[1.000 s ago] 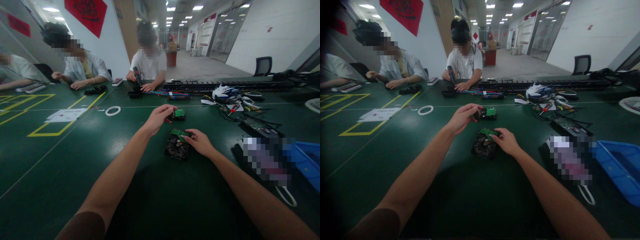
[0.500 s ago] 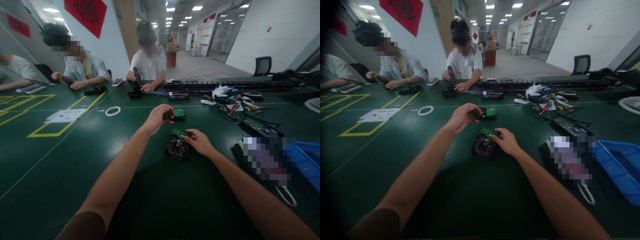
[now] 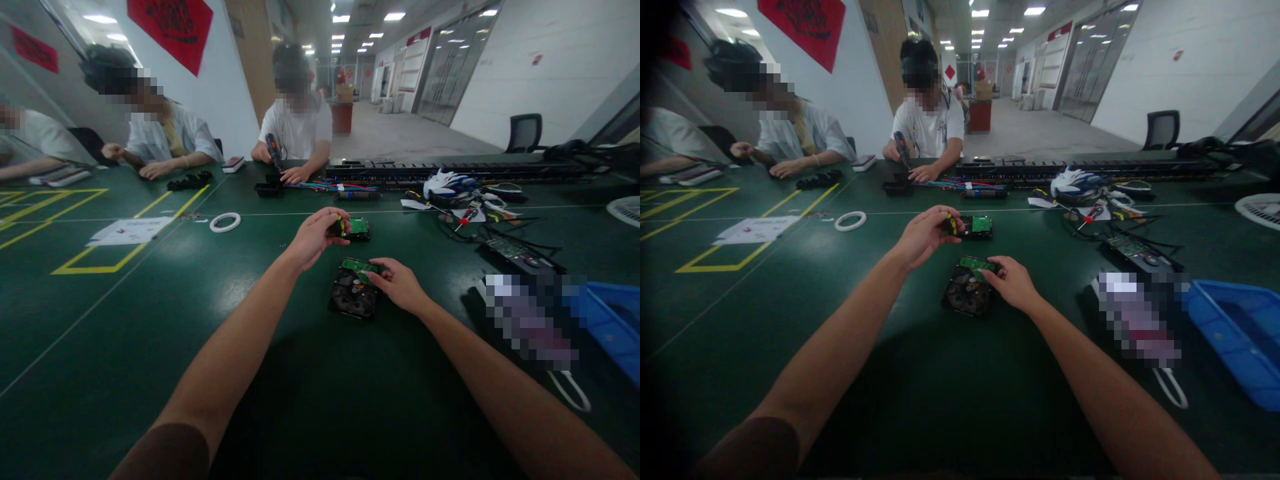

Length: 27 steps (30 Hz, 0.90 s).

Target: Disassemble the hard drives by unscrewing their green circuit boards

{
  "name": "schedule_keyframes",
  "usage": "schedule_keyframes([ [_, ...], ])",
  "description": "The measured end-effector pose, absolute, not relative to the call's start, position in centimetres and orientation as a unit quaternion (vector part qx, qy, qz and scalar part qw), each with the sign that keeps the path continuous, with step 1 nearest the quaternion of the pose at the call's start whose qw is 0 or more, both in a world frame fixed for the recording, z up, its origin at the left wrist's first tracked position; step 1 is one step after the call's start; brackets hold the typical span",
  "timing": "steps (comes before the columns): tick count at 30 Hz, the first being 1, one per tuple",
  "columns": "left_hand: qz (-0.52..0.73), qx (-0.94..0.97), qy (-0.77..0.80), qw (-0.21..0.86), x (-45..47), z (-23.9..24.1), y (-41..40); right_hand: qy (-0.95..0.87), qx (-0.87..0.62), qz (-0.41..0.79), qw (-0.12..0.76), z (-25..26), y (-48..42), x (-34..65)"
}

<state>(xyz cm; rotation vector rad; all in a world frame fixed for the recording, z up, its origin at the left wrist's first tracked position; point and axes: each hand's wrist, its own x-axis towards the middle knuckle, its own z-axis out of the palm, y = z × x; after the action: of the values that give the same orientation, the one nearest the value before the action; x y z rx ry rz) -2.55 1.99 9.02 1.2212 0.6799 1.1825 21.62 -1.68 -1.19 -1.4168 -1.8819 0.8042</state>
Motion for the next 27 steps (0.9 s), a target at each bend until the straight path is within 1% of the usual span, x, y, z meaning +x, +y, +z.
schedule_keyframes([
  [5,0.518,0.567,0.317,0.557,-2.31,8.66,2.04,-0.717,-0.544,0.3,0.318,-0.97,-1.81,21.51],
  [8,0.52,0.574,0.325,0.542,-2.43,8.62,2.08,-0.716,-0.544,0.3,0.318,-0.93,-1.86,21.5],
  [15,0.495,0.587,0.308,0.562,-2.66,8.71,1.97,-0.714,-0.548,0.296,0.321,-0.97,-1.86,21.44],
  [22,0.513,0.521,0.287,0.619,-2.51,8.86,1.95,-0.717,-0.545,0.292,0.322,-0.73,-1.91,21.41],
  [27,0.512,0.537,0.298,0.601,-2.72,8.81,2.3,-0.715,-0.546,0.297,0.318,-0.59,-2.02,21.36],
])
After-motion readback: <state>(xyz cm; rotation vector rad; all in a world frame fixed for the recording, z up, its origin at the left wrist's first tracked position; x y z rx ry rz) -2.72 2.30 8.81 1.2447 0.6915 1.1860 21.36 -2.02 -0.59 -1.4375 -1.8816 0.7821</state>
